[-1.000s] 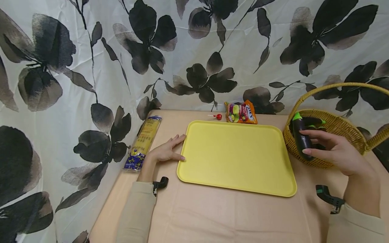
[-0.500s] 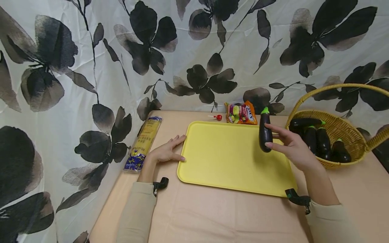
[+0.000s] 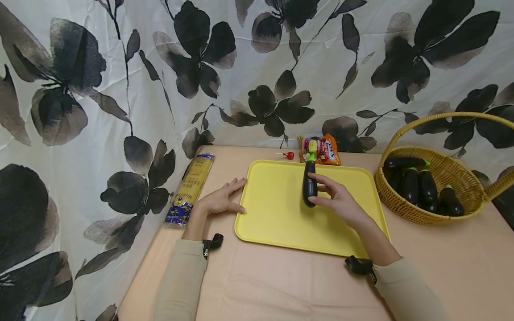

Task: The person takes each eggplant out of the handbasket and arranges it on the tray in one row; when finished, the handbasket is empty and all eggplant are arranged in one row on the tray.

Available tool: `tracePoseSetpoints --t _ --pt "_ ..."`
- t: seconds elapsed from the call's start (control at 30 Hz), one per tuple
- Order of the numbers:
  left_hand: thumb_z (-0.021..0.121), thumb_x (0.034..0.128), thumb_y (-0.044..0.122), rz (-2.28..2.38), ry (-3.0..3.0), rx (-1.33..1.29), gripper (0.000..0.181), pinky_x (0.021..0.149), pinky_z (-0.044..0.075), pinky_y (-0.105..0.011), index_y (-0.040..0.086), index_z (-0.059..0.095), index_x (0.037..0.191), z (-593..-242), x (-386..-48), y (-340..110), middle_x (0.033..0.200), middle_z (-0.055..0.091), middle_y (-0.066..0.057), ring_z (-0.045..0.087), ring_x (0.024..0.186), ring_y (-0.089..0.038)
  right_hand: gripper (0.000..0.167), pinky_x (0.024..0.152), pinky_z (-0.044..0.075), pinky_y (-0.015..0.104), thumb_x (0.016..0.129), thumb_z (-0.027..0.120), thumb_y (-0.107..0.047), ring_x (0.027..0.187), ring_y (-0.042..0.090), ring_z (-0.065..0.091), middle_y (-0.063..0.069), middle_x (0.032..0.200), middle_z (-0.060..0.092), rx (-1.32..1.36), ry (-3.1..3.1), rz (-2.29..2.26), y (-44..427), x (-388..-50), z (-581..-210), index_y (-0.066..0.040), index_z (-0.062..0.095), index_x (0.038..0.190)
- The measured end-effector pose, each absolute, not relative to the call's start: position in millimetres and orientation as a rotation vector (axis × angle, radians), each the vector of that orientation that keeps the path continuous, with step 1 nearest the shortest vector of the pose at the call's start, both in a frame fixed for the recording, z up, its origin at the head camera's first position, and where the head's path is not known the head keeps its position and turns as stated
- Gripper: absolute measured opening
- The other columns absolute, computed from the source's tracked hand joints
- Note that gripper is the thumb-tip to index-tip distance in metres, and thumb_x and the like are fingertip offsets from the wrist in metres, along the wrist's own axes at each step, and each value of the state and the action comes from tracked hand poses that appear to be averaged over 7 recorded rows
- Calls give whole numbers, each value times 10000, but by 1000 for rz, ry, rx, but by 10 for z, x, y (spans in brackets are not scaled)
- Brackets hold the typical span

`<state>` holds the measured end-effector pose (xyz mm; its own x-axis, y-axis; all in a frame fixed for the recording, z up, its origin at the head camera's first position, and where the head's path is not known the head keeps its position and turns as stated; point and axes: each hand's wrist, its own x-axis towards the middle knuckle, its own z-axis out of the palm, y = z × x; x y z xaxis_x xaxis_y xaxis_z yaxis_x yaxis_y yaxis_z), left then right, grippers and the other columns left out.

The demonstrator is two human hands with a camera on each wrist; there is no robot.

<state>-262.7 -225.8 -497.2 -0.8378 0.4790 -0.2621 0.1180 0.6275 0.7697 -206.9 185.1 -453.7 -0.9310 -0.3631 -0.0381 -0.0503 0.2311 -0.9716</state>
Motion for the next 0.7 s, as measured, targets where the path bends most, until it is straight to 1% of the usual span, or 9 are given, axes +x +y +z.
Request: tracePoseSetpoints --t 0.13,0.2,0.27,0.37,0.5,0.63,0.7 --pt "906 789 420 1098 2403 479 1122 1317 -52 -555 293 227 1674 -4967 -2616 -2262 1763 99 42 -83 1632 -276 674 1126 467 469 962 763 -212 1408 400 482 88 1637 389 -415 2236 -1745 1696 -2132 -4626 -283 478 1569" --pt "905 793 414 1099 2404 483 1119 1318 -53 -552 286 228 1674 -4966 -2612 -2260 1762 103 50 -84 1632 -275 672 1144 440 536 961 765 -221 1394 416 491 106 1635 389 -423 2231 -1735 1624 -2158 -4666 -278 481 1568" --pt "900 799 417 1090 2408 493 1112 1317 -51 -554 284 228 1674 -4967 -2611 -2254 1760 108 57 -82 1632 -278 669 1156 426 578 960 766 -220 1386 429 496 120 1637 383 -429 2229 -1729 1557 -2176 -4696 -269 485 1565" --pt "897 804 419 1085 2407 503 1107 1316 -53 -559 285 227 1674 -4964 -2612 -2240 1762 106 47 -84 1631 -287 658 1169 408 604 963 762 -211 1386 432 498 134 1632 389 -432 2217 -1722 1469 -2190 -4720 -263 490 1560" --pt "898 802 420 1083 2408 506 1109 1317 -53 -554 292 224 1674 -4964 -2620 -2235 1764 100 35 -86 1631 -287 652 1179 387 591 973 749 -207 1397 421 494 143 1633 391 -451 2190 -1697 1360 -2201 -4726 -259 482 1565" --pt "899 803 414 1083 2413 515 1112 1316 -57 -554 282 222 1675 -4965 -2632 -2253 1765 102 21 -86 1630 -293 653 1192 369 604 976 744 -210 1402 419 497 142 1639 390 -472 2195 -1651 1240 -2232 -4741 -268 476 1569" --pt "899 804 409 1081 2415 515 1114 1316 -59 -549 276 218 1676 -4957 -2630 -2265 1765 99 20 -87 1630 -293 654 1188 378 597 976 745 -203 1395 414 512 141 1635 401 -489 2213 -1624 1176 -2252 -4764 -265 476 1569"
